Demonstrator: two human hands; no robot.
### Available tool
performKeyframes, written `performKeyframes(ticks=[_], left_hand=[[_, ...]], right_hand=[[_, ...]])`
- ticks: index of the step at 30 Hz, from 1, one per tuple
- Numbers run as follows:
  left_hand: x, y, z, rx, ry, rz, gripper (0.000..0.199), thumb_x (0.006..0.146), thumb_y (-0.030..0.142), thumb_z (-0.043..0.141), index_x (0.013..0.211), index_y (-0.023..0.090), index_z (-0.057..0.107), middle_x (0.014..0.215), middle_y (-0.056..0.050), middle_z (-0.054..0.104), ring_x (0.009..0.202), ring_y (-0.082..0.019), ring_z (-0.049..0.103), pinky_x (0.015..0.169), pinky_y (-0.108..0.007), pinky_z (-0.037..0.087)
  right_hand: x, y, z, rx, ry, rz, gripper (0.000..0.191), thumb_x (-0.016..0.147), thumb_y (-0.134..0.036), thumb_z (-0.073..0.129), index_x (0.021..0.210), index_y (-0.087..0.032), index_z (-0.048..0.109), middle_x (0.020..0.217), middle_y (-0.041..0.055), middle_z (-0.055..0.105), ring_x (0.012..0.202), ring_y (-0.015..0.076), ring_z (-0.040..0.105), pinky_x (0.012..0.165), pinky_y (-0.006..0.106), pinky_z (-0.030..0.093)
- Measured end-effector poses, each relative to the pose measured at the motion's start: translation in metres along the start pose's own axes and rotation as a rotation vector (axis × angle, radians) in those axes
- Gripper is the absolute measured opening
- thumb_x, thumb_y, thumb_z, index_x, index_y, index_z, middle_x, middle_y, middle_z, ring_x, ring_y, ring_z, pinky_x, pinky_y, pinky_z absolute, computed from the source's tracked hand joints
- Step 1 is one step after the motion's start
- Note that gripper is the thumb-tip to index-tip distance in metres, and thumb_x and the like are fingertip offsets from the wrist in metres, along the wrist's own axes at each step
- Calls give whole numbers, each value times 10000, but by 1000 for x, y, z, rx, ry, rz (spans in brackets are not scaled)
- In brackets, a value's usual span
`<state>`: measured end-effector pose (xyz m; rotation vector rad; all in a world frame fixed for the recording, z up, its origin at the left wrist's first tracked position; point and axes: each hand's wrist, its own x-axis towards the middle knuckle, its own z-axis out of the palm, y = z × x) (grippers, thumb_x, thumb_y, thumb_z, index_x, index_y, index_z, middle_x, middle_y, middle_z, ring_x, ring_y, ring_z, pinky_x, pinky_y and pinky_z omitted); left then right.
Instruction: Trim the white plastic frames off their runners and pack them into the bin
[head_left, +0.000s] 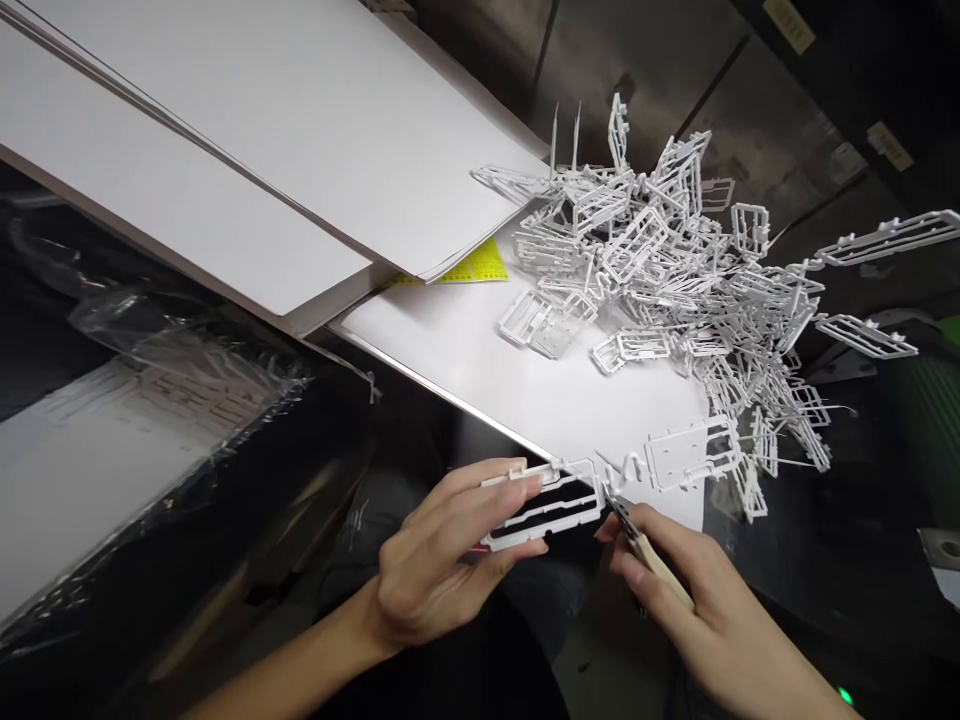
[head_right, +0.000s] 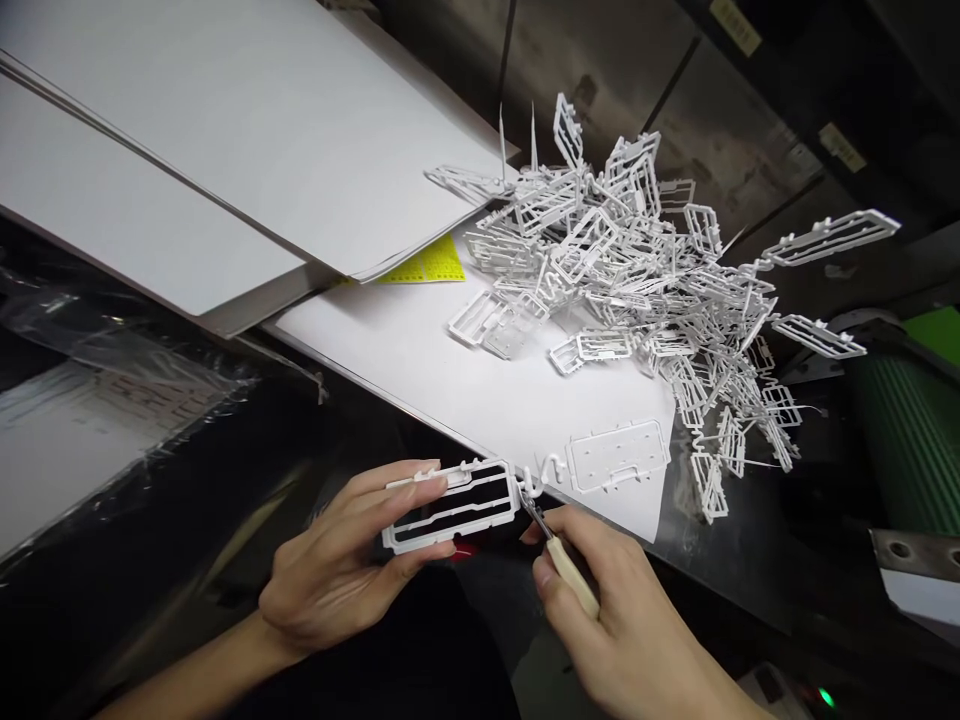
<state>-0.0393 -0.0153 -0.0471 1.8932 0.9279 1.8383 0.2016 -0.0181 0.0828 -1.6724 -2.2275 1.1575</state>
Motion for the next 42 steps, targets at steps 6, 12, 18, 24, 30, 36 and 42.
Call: performKeyframes(ticks=[6, 12, 18, 24, 30, 36, 42], left_hand=[[-1, 0, -3, -5, -8, 8, 623, 882, 66, 799, 1460, 85, 568, 1187, -139, 776, 1245, -212, 679, 1040, -329, 626], [0, -1, 0, -12, -9, 5, 657, 862, 51, 814, 1468, 88, 563, 1188, -132, 769, 1239, -209, 679, 1045, -323, 619], [1, -8, 16, -43, 21, -12, 702, 811, 4, 839, 1455, 83, 571, 1227, -141, 750, 1236, -251, 680, 1021, -369, 619], [1, -24, 27, 74, 23, -82, 607, 840, 7, 815, 1406, 95, 615, 1230, -126, 747, 1219, -226, 679, 1082, -364, 575], [16, -62, 7, 511, -160, -11, 514, 941, 76, 720, 1434, 138, 587, 1348, -134, 705, 1326, -317, 616, 1128, -512, 530], [29, -47, 3, 586, -57, -47, 382, 958, 107, 691, 1336, 129, 642, 1338, -172, 684, 1341, -366, 583, 1111, -567, 520], [5, 2, 18, 23, 26, -437, 176, 1018, 143, 584, 1131, 179, 714, 939, -41, 729, 842, -137, 705, 777, -249, 601]], right_hand=[[1, -5, 3, 54, 37, -59, 181, 1125, -381, 515, 1149, -274, 659, 980, -5, 690, 1019, 247, 677, 725, 248, 517], [5, -5, 0, 108, -10, -52, 249, 1165, -406, 479, 1046, -246, 627, 875, -25, 627, 813, 190, 626, 711, 245, 454], [18, 12, 1, 81, -4, -32, 436, 1180, -452, 385, 856, -205, 540, 703, -41, 485, 618, 159, 461, 592, 274, 332], [23, 31, -1, 59, 51, 34, 484, 1183, -500, 371, 883, -204, 609, 653, -46, 468, 582, 165, 448, 567, 280, 318], [21, 50, -14, -246, 492, -55, 360, 1057, -571, 692, 1040, -228, 587, 878, -2, 616, 674, 200, 567, 605, 290, 422], [51, 51, -5, -387, 527, -283, 377, 1092, -583, 637, 1121, -226, 520, 1339, 129, 602, 879, 250, 652, 743, 353, 528], [71, 36, -8, -408, 373, -260, 175, 1118, -384, 531, 1111, -212, 563, 978, 69, 655, 757, 235, 599, 677, 336, 456]])
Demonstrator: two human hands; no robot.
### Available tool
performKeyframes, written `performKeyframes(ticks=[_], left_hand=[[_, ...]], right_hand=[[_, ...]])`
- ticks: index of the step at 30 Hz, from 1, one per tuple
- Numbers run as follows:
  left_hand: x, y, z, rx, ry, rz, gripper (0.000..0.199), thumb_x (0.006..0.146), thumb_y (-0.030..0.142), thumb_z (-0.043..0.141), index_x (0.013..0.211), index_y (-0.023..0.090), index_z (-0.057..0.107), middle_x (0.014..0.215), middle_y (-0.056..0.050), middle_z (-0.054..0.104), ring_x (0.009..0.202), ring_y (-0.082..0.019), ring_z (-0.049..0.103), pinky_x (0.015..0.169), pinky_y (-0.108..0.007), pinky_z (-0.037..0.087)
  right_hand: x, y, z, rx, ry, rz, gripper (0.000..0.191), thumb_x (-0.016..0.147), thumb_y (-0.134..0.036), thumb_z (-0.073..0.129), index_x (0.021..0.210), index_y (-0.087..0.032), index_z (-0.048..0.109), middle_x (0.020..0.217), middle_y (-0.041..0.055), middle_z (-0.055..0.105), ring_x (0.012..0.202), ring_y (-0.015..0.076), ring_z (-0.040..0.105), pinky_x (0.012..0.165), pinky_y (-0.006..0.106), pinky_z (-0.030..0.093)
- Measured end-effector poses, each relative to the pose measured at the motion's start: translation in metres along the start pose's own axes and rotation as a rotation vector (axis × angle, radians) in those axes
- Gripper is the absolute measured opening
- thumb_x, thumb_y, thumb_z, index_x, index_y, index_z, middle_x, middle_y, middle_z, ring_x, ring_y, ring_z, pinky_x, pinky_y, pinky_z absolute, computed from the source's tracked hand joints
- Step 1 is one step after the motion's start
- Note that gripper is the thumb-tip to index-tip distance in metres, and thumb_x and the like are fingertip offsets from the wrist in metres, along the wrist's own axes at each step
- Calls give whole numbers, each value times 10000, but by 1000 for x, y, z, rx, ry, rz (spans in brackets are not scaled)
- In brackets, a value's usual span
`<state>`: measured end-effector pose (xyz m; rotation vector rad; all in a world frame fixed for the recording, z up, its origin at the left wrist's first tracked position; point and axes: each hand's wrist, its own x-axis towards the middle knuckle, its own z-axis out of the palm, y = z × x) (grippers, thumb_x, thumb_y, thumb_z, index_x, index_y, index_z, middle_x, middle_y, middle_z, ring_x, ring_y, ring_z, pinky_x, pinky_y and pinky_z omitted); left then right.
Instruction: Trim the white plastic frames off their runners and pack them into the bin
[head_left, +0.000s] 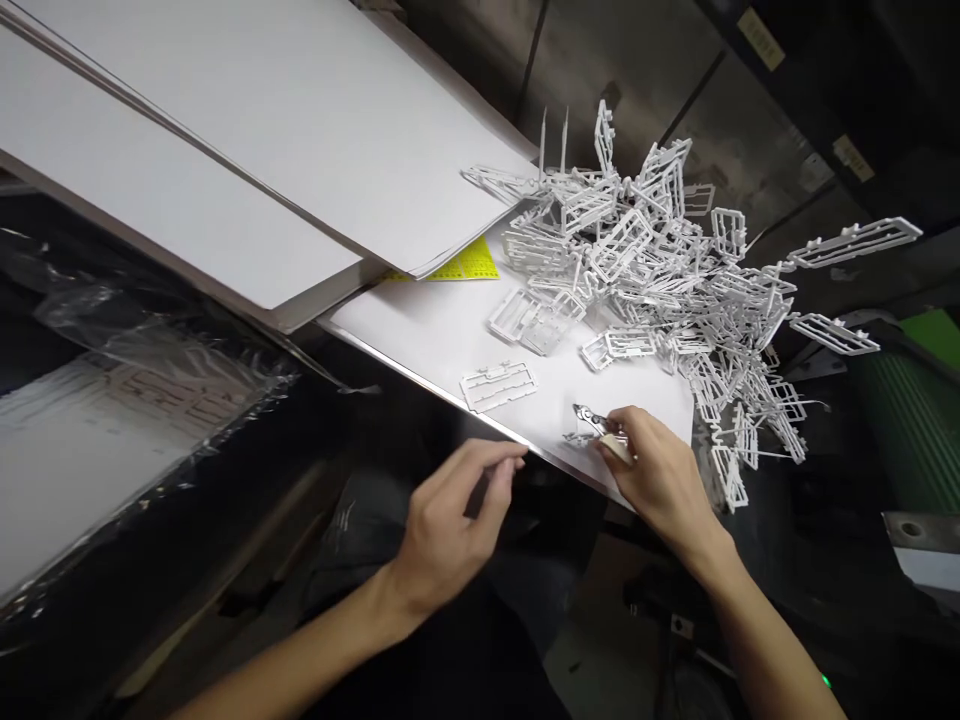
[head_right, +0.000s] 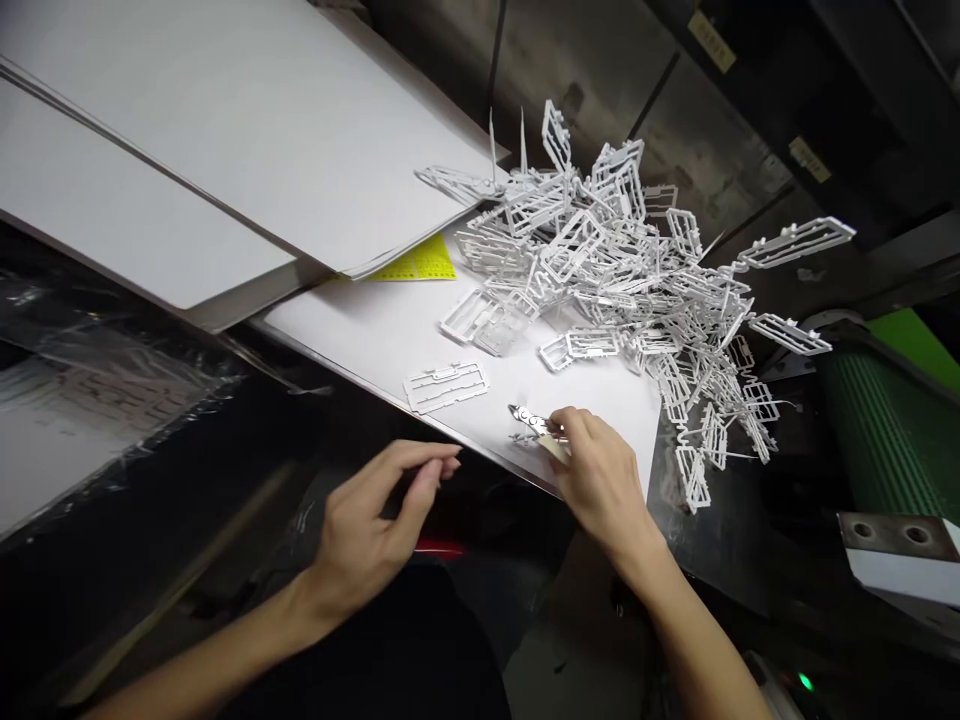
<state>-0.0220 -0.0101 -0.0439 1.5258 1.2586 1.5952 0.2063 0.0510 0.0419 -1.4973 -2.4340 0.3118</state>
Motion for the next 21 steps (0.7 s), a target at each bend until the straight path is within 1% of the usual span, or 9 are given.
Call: performKeyframes(ticks=[3, 6, 8, 9, 11, 13, 15, 18, 21], left_hand=[[-3, 9, 9, -490, -195, -535, 305, 1061, 424, 547, 1099, 165, 704, 889, -54, 715, 694, -131, 691, 611, -226, 582], [12, 16, 18, -1051, -495, -956, 479, 1019, 589, 566, 1131, 138, 682, 1020, -123, 739, 731, -157, 738, 667, -253, 613], [21, 19, 25, -1249, -639, -1079, 455, 975, 558, 672, 1115, 125, 688, 1029, -125, 746, 716, -133, 741, 672, -211, 603], [24, 20, 28, -1275, -647, -1110, 417, 943, 507, 743, 1089, 121, 690, 979, -100, 744, 682, -106, 726, 651, -175, 586], [27, 19, 32, -1241, -548, -1140, 369, 863, 380, 863, 1044, 127, 665, 873, -34, 724, 630, -61, 694, 599, -114, 547], [27, 16, 32, -1164, -394, -1067, 389, 825, 328, 901, 1010, 155, 606, 807, 7, 711, 644, -77, 717, 590, -112, 556], [26, 10, 25, -992, -230, -852, 363, 867, 349, 859, 1016, 182, 573, 803, 9, 743, 674, -129, 761, 603, -161, 606], [24, -1, 10, -449, 31, -304, 210, 953, 247, 758, 1143, 206, 678, 935, -7, 815, 791, -169, 805, 747, -240, 677], [22, -10, -5, 23, 129, 313, 371, 938, 15, 677, 1259, 193, 737, 1186, -60, 798, 1118, -237, 769, 984, -345, 660]], right_hand=[[3, 2, -10, 385, -12, 79, 247, 1065, -424, 695, 1036, -230, 546, 944, 33, 612, 746, 205, 574, 679, 299, 470], [1, 1, -13, 814, -43, 81, 396, 1000, -454, 837, 988, -243, 502, 930, 9, 571, 785, 195, 564, 689, 276, 480], [-2, -1, -11, 967, -74, 81, 418, 996, -459, 852, 983, -250, 490, 919, -2, 571, 787, 191, 565, 689, 272, 481], [-3, 0, -10, 995, -78, 90, 419, 996, -467, 852, 981, -252, 493, 936, 3, 587, 797, 194, 579, 696, 276, 491], [-9, 6, -11, 954, -43, 145, 413, 986, -479, 858, 995, -250, 515, 1058, 41, 637, 878, 216, 621, 744, 296, 523], [-19, 19, -19, 820, 30, 274, 393, 984, -496, 848, 1058, -241, 558, 1214, 97, 646, 933, 238, 646, 765, 309, 541], [-34, 36, -34, 706, 86, 424, 387, 1019, -541, 779, 1147, -227, 593, 1240, 133, 651, 871, 242, 652, 707, 309, 546], [-58, 47, -63, 719, 47, 504, 440, 1069, -633, 634, 1214, -217, 636, 1044, 121, 692, 722, 241, 615, 613, 318, 534], [-76, 21, -88, 689, -44, 523, 446, 1114, -637, 530, 1253, -237, 669, 991, 100, 689, 771, 259, 614, 696, 340, 550]])
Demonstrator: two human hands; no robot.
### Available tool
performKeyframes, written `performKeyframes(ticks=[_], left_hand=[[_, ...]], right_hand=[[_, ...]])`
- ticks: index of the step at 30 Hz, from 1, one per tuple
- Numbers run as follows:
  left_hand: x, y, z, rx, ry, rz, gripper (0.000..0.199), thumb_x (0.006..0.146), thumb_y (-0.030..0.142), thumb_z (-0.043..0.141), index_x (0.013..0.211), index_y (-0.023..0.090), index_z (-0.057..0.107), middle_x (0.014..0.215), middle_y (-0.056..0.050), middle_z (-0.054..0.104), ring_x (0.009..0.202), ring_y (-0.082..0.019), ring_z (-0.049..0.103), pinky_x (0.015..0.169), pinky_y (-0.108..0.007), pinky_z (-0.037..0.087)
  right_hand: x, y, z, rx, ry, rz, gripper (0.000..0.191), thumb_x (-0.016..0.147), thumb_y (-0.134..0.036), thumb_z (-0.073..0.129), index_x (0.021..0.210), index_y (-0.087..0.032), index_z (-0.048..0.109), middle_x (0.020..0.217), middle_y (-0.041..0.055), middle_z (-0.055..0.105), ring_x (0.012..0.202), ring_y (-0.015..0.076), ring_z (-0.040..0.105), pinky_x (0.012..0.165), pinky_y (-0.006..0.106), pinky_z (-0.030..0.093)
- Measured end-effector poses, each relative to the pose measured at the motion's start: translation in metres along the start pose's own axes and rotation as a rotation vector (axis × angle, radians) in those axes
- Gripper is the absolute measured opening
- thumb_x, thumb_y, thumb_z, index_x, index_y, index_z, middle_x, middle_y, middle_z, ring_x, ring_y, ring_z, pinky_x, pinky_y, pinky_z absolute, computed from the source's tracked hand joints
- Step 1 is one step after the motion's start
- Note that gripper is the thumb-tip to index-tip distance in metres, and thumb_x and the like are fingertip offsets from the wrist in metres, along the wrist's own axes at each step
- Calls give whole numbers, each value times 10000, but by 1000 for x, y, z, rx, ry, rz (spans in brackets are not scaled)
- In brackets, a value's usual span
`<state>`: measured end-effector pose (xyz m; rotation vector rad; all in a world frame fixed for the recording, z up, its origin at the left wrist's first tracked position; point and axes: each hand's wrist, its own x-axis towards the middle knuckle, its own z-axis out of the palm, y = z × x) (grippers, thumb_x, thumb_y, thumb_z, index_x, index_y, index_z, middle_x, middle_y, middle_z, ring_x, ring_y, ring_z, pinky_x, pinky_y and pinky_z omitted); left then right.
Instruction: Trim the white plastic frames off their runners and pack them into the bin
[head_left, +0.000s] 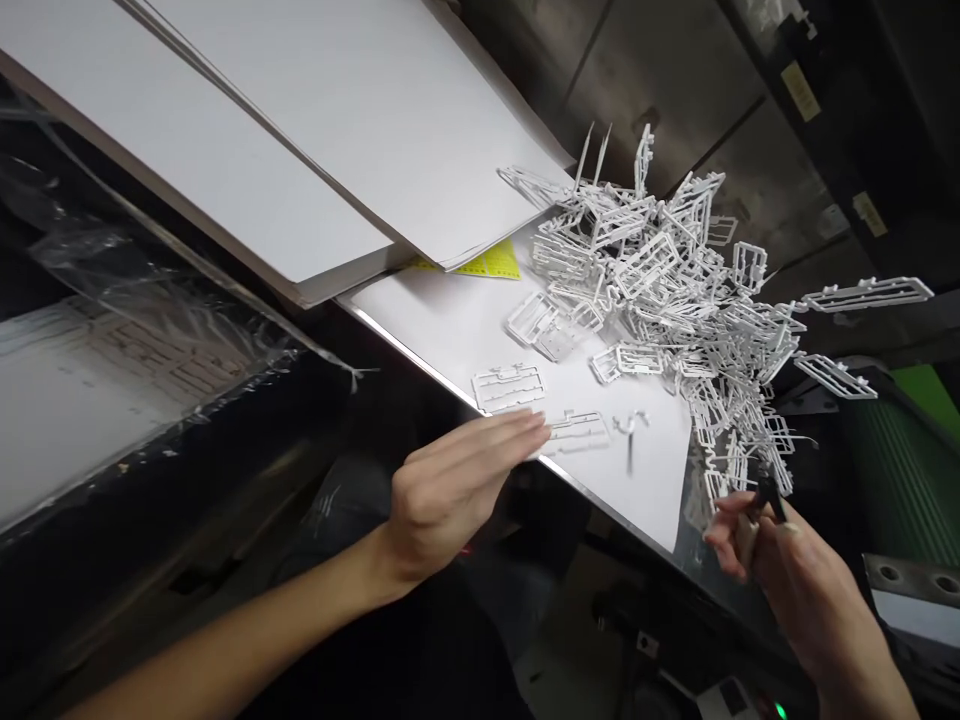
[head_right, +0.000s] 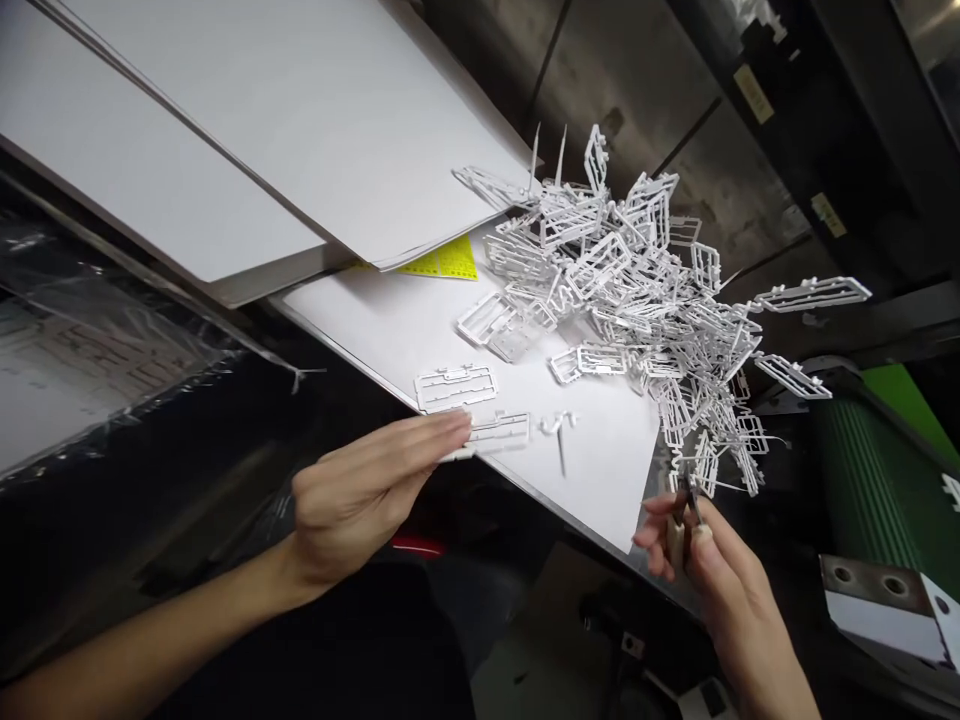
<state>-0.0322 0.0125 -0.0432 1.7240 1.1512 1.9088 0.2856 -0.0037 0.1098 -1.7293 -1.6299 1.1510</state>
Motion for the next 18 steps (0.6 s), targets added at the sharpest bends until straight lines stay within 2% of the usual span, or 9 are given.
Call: performKeyframes(ticks=[2, 4, 6, 9, 15, 18], left_hand=[[-2, -1, -6, 104, -67, 249, 405, 922, -45, 640, 1288, 108, 718, 1274, -138, 758, 1295, -312, 676, 1041, -421, 640], [-4, 3, -10, 173, -131, 328, 372, 941, -25, 626, 1294, 66, 702, 1298, -168, 740, 1359, -334, 625, 1019, -416, 649], [-7, 9, -12, 224, -159, 330, 341, 978, 13, 609, 1298, 88, 698, 1309, -143, 738, 1367, -314, 620, 1011, -391, 651], [-12, 16, -13, 246, -154, 298, 324, 1023, 38, 562, 1310, 116, 689, 1318, -116, 736, 1386, -287, 606, 1059, -384, 618], [-18, 20, -16, 256, -157, 261, 355, 1050, 70, 534, 1368, 161, 663, 1286, -85, 752, 1402, -250, 594, 1097, -355, 598], [-21, 20, -17, 248, -165, 224, 433, 1055, 80, 535, 1460, 217, 601, 1295, -61, 752, 1391, -243, 604, 1088, -364, 611]], right_hand=[[-17, -23, 13, -98, -39, 66, 430, 1123, -625, 518, 1249, -251, 690, 1016, 86, 689, 844, 266, 632, 760, 326, 551], [-26, -43, 31, -181, -125, 151, 403, 1119, -617, 548, 1235, -262, 700, 1041, 66, 691, 908, 267, 646, 827, 308, 542], [-25, -53, 46, -231, -227, 208, 373, 1126, -602, 557, 1247, -275, 687, 1075, 44, 686, 970, 262, 640, 894, 291, 518], [-18, -52, 54, -274, -329, 204, 366, 1145, -595, 518, 1276, -282, 656, 1125, 30, 667, 1041, 257, 614, 939, 273, 490], [-8, -46, 55, -299, -381, 102, 389, 1177, -573, 439, 1178, -245, 648, 991, 23, 674, 881, 223, 635, 823, 254, 510], [-7, -52, 59, -305, -367, 96, 404, 1173, -583, 437, 1175, -239, 650, 992, 27, 677, 894, 231, 643, 844, 266, 511]])
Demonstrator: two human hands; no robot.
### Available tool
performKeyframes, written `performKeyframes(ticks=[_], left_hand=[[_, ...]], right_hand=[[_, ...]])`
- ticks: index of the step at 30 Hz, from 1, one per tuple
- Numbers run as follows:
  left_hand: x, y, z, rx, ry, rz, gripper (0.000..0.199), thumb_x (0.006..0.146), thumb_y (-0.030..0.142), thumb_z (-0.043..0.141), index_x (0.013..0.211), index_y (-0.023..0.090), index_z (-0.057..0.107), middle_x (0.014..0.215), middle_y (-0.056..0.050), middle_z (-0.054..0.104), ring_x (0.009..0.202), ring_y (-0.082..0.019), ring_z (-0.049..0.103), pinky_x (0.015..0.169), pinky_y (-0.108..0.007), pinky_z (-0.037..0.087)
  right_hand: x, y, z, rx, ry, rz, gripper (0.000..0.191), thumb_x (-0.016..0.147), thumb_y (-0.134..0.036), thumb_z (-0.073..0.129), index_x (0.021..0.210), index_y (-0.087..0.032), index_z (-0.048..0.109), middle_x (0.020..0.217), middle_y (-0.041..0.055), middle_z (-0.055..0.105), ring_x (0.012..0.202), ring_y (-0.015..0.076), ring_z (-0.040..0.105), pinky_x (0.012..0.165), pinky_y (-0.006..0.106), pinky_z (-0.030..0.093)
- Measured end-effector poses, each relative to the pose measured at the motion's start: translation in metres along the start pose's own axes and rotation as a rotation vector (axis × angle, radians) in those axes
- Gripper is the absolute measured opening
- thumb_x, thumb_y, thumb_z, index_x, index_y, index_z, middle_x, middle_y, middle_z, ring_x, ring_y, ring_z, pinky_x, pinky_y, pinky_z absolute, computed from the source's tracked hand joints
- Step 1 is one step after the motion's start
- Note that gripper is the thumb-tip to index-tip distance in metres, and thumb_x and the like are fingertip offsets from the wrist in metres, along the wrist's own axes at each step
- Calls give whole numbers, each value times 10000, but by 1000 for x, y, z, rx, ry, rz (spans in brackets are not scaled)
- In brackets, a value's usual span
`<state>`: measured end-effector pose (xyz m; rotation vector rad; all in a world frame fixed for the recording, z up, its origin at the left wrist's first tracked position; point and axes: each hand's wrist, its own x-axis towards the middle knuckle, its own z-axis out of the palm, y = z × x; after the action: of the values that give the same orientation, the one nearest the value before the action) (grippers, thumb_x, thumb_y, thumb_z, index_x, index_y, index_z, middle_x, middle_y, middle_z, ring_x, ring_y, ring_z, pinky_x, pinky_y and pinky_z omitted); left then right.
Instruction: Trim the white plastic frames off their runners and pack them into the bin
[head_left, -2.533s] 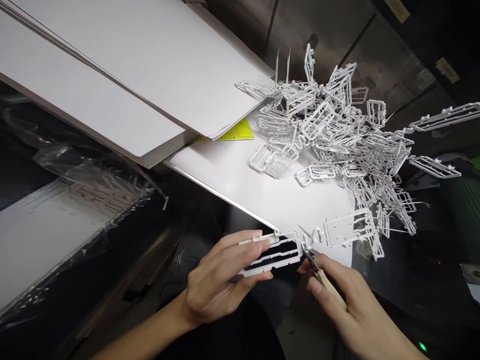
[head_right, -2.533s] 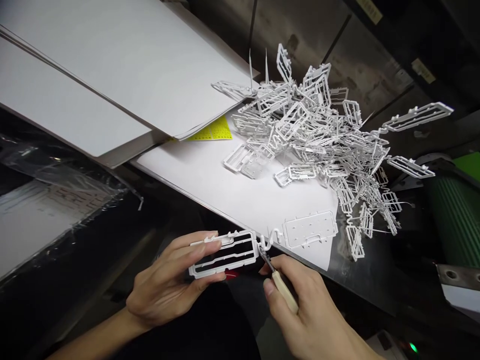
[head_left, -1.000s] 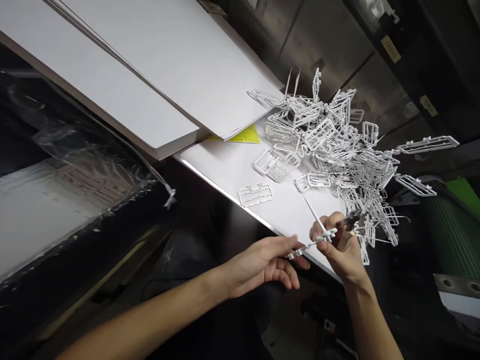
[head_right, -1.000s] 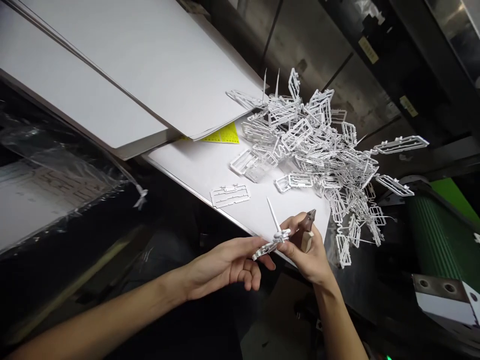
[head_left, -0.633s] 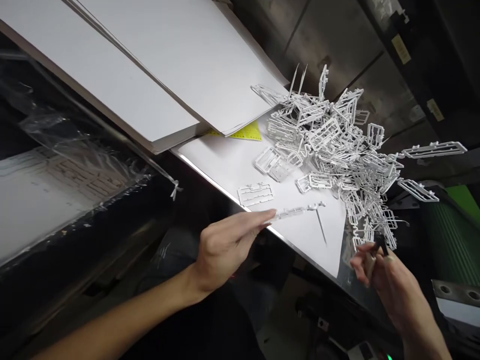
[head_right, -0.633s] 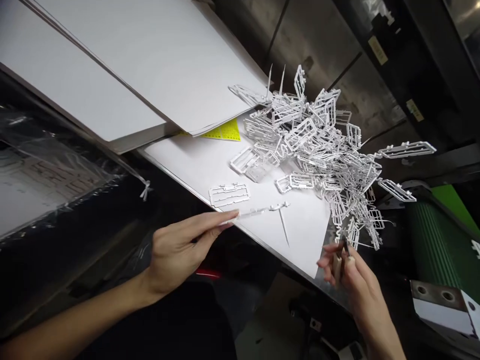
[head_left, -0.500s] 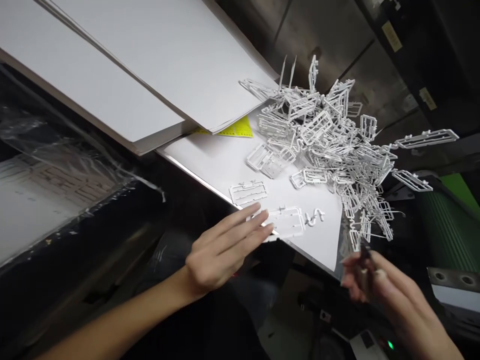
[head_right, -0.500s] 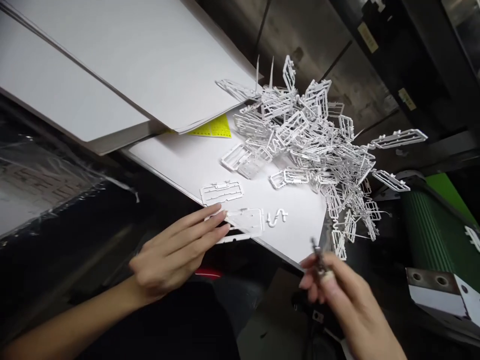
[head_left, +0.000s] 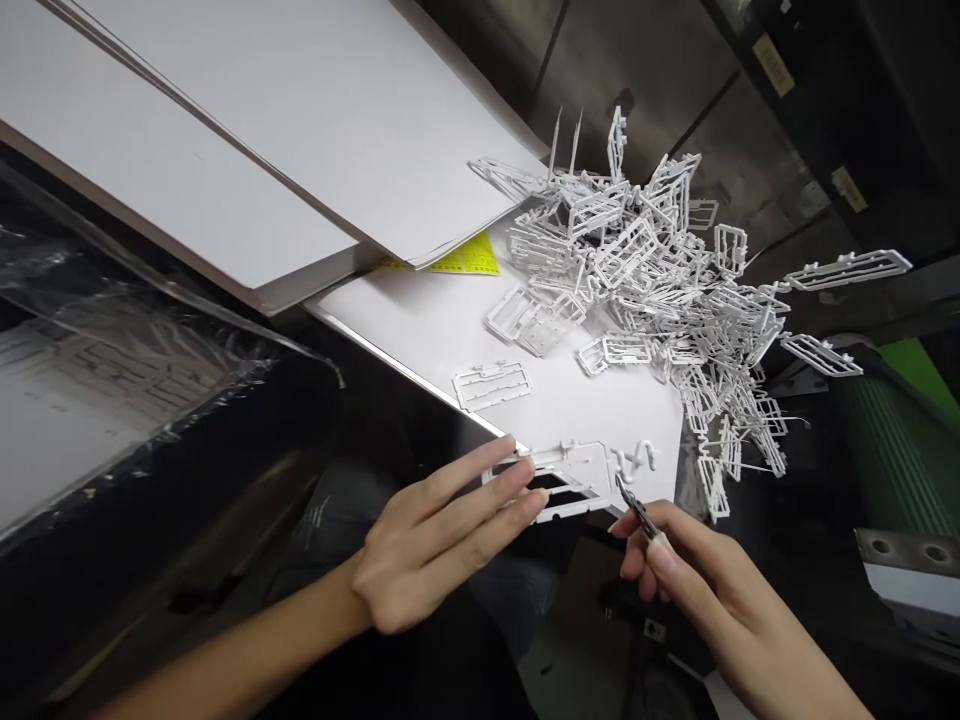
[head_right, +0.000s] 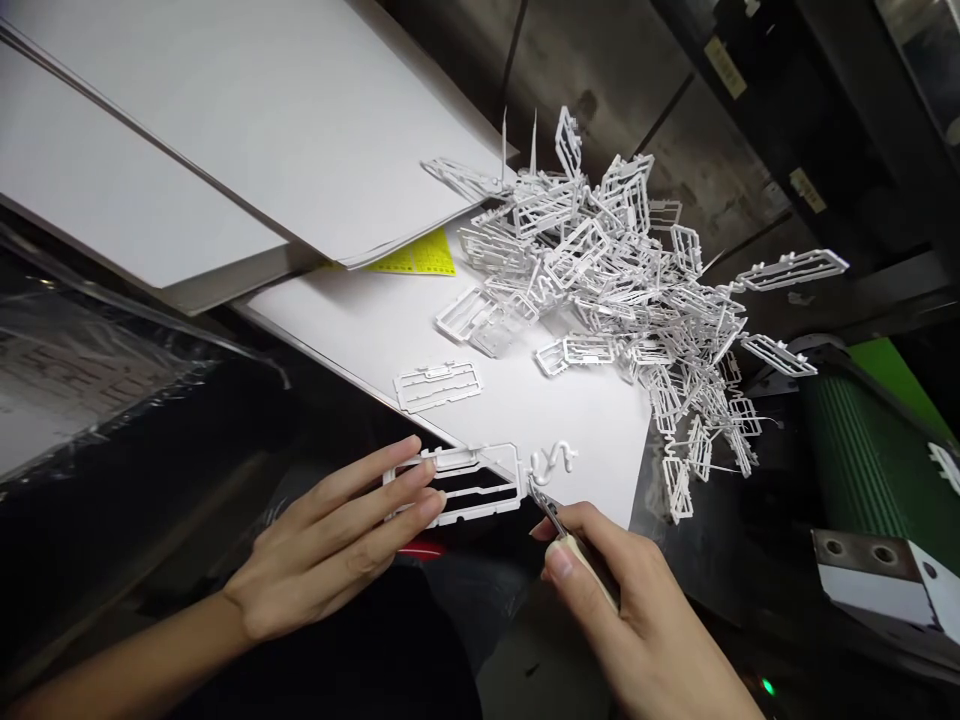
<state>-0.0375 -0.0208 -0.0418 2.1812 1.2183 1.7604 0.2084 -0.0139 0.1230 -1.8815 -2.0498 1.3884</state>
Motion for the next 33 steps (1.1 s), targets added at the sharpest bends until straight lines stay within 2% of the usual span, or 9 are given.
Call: performKeyframes(ticks=[5, 9, 15, 22, 24, 26, 29, 31, 33], left_hand=[[-3, 1, 2, -10, 27, -7, 445, 1047, 88, 550, 1461, 237, 615, 1251, -50, 771, 1362, -235, 630, 1100, -348, 612], [-6, 1, 3, -21, 47, 1, 430, 1036, 78, 564, 1434, 221, 640, 1237, -53, 776, 1354, -230, 636, 1104, -337, 611], [-9, 2, 2, -18, 20, -4, 401, 1023, 49, 577, 1376, 216, 670, 1277, -35, 759, 1382, -216, 612, 1118, -333, 600], [0, -12, 10, 30, -31, 104, 291, 1026, 52, 567, 1276, 109, 705, 1288, -110, 749, 1408, -258, 587, 1088, -343, 614], [3, -18, 14, 56, -1, 158, 275, 1009, 37, 582, 1247, 72, 716, 1261, -140, 754, 1383, -278, 609, 1055, -333, 631], [4, -24, 16, 60, 50, 183, 270, 980, 13, 605, 1220, 43, 724, 1230, -165, 759, 1347, -302, 637, 1031, -338, 644], [1, -33, 16, 82, 94, 135, 348, 904, -38, 679, 1238, 51, 718, 1217, -173, 759, 1282, -325, 682, 1008, -384, 658], [-1, -38, 14, 124, 127, 96, 431, 853, -62, 731, 1261, 77, 715, 1203, -162, 764, 1237, -320, 710, 993, -396, 663], [-2, -43, 11, 166, 172, 66, 483, 828, -66, 760, 1278, 104, 715, 1172, -135, 780, 1171, -294, 745, 971, -369, 668]], right_hand=[[1, -7, 4, -20, 29, 19, 440, 1160, -615, 436, 1153, -241, 665, 952, 14, 671, 867, 228, 643, 807, 260, 512], [3, -8, 7, -26, 45, -39, 465, 1163, -628, 420, 1135, -241, 676, 909, 9, 665, 821, 217, 636, 761, 261, 496], [7, -3, 10, 9, 54, -108, 397, 1187, -540, 429, 1072, -229, 647, 806, -19, 584, 699, 178, 551, 656, 254, 425], [29, 13, 17, 2, 120, -170, 467, 1183, -536, 411, 915, -201, 594, 704, -31, 475, 630, 169, 450, 597, 270, 337], [36, 24, 16, -2, 147, -151, 485, 1178, -549, 405, 901, -202, 597, 682, -31, 481, 615, 173, 457, 588, 271, 338], [40, 40, 12, -48, 241, -118, 467, 1162, -572, 422, 970, -206, 639, 702, -24, 527, 622, 185, 494, 595, 272, 359], [45, 74, 2, -216, 547, -64, 455, 1091, -634, 505, 1124, -214, 678, 874, 22, 654, 739, 234, 596, 674, 299, 426], [48, 100, -3, -337, 723, -14, 506, 1033, -678, 545, 1165, -208, 678, 972, 58, 682, 808, 273, 626, 721, 337, 457], [51, 123, -4, -416, 806, 11, 560, 1014, -707, 531, 1184, -193, 673, 1008, 85, 683, 852, 302, 640, 749, 375, 479]])
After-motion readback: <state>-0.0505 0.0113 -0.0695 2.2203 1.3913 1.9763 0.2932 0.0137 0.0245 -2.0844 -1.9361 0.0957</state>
